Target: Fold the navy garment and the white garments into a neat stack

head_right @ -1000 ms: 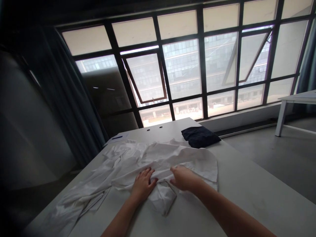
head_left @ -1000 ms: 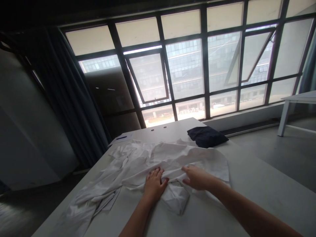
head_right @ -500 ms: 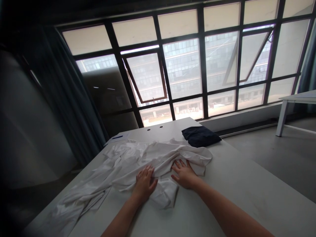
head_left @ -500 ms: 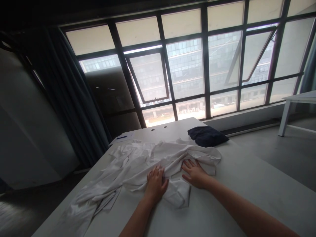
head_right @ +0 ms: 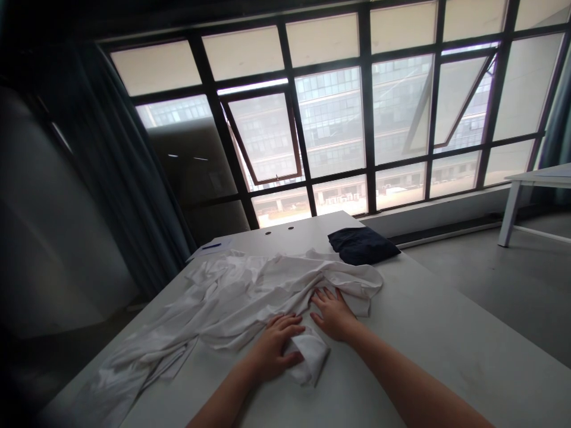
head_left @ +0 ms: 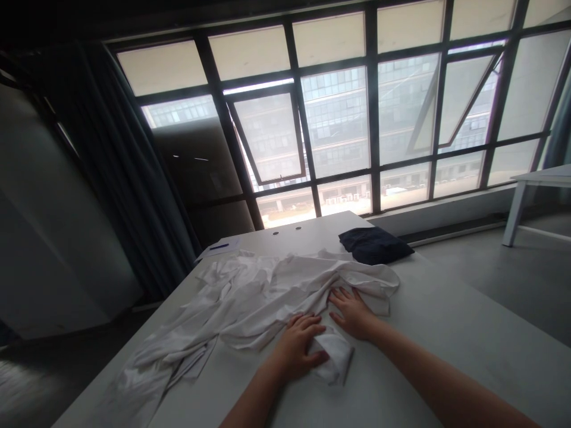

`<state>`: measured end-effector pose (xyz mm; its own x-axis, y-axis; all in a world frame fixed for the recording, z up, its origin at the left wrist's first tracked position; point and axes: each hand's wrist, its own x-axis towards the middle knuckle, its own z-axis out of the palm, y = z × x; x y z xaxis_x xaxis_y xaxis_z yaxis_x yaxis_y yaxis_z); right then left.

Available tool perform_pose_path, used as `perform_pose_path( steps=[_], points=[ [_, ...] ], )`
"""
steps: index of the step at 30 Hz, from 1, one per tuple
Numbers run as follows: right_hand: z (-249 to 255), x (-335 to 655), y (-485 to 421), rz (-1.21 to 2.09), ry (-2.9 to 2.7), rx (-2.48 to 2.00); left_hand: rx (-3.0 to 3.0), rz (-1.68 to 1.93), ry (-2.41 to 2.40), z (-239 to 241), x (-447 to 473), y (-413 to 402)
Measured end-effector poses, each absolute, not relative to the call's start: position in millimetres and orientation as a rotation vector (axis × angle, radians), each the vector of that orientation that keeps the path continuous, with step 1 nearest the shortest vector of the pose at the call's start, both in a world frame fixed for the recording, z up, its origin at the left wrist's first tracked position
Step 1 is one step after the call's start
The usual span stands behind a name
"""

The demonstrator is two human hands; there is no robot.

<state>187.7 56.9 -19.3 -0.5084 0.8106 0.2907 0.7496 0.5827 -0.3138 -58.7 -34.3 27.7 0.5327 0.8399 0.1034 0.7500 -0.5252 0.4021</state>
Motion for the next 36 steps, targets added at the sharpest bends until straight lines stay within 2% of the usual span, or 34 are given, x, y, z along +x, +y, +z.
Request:
perform_pose_path(
  steps=[36],
  points=[
    [-15.2, 188.4, 54.3, 0.219, -2.416, -1.261, 2.445, 0.453, 1.357, 27.3, -55.7, -36.8]
  ],
)
